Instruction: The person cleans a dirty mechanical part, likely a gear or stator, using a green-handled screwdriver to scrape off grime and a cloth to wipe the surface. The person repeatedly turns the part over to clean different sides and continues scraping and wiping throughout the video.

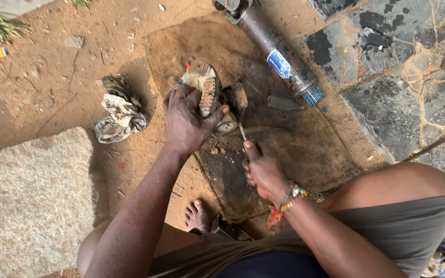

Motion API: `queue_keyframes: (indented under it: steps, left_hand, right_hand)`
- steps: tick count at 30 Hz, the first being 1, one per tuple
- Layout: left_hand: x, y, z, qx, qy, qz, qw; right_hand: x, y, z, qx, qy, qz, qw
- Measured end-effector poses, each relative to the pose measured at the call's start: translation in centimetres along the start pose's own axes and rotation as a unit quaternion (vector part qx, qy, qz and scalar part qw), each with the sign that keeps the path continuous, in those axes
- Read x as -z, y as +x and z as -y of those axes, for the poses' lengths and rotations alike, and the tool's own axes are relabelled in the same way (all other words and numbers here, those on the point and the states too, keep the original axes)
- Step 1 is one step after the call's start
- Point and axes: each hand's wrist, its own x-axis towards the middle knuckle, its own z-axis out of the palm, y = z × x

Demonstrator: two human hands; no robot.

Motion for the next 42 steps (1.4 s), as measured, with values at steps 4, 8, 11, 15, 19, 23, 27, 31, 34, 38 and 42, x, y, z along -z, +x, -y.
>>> queue_keyframes:
  steps: [4, 8, 11, 15, 19, 23, 27, 31, 34, 38, 42]
  left_hand:
    - [-0.7, -0.4, 0.5, 0.006, 0.008, 0.025, 1.000]
    - [-0.3, -0.1, 0.4, -0.005, 0.002, 0.006, 1.000]
    - [-0.3, -0.7, 0.2, 0.005, -0.008, 0.014, 1.000]
    - [-0.4, -0.6, 0.4, -0.020, -0.021, -0.008, 1.000]
    - [0.2, -0.3, 0.6, 0.003, -0.013, 0.021, 1.000]
    - [0.4, -0.7, 0.5, -0.014, -0.027, -0.004, 1.000]
    - [0.1, -1.2, 0.9, -0.014, -0.024, -0.002, 1.000]
    - [0.2, -0.9, 0.5, -0.019, -0.007, 0.003, 1.000]
    - [0.4, -1.1, 0.7, -0.026, -0.011, 0.014, 1.000]
    - [0.5, -0.7, 1.1, -0.078, -0.021, -0.001, 0.997]
    - [1.2, -0.8, 2.7, -0.118, -0.018, 0.041, 0.992]
  right_hand:
    - [-0.3, 3.4, -0.7, -0.024, 0.021, -0.015, 0.999]
    - [0.9, 1.7, -2.7, 0.008, -0.043, 0.007, 0.999]
    - [-0.6, 3.6, -2.4, 0.034, 0.067, -0.028, 0.997]
    - [-2.2, 3.9, -4.2, 0.056, 0.059, -0.065, 0.995]
    - [-3.8, 4.4, -4.4, 0.055, 0.036, -0.084, 0.994]
    - [-4.0, 5.4, -3.9, -0.015, 0.058, -0.023, 0.998]
    - [-4.0, 6.2, -4.7, 0.000, 0.155, 0.028, 0.988]
    - [-4.0, 4.7, -3.1, 0.004, 0.118, -0.006, 0.993]
    - [-4.1, 7.1, -1.4, 0.046, 0.138, -0.010, 0.989]
    - [-1.7, 3.7, -3.8, 0.008, 0.145, 0.000, 0.989]
    - [6.4, 1.1, 0.0, 0.276, -0.247, 0.060, 0.927]
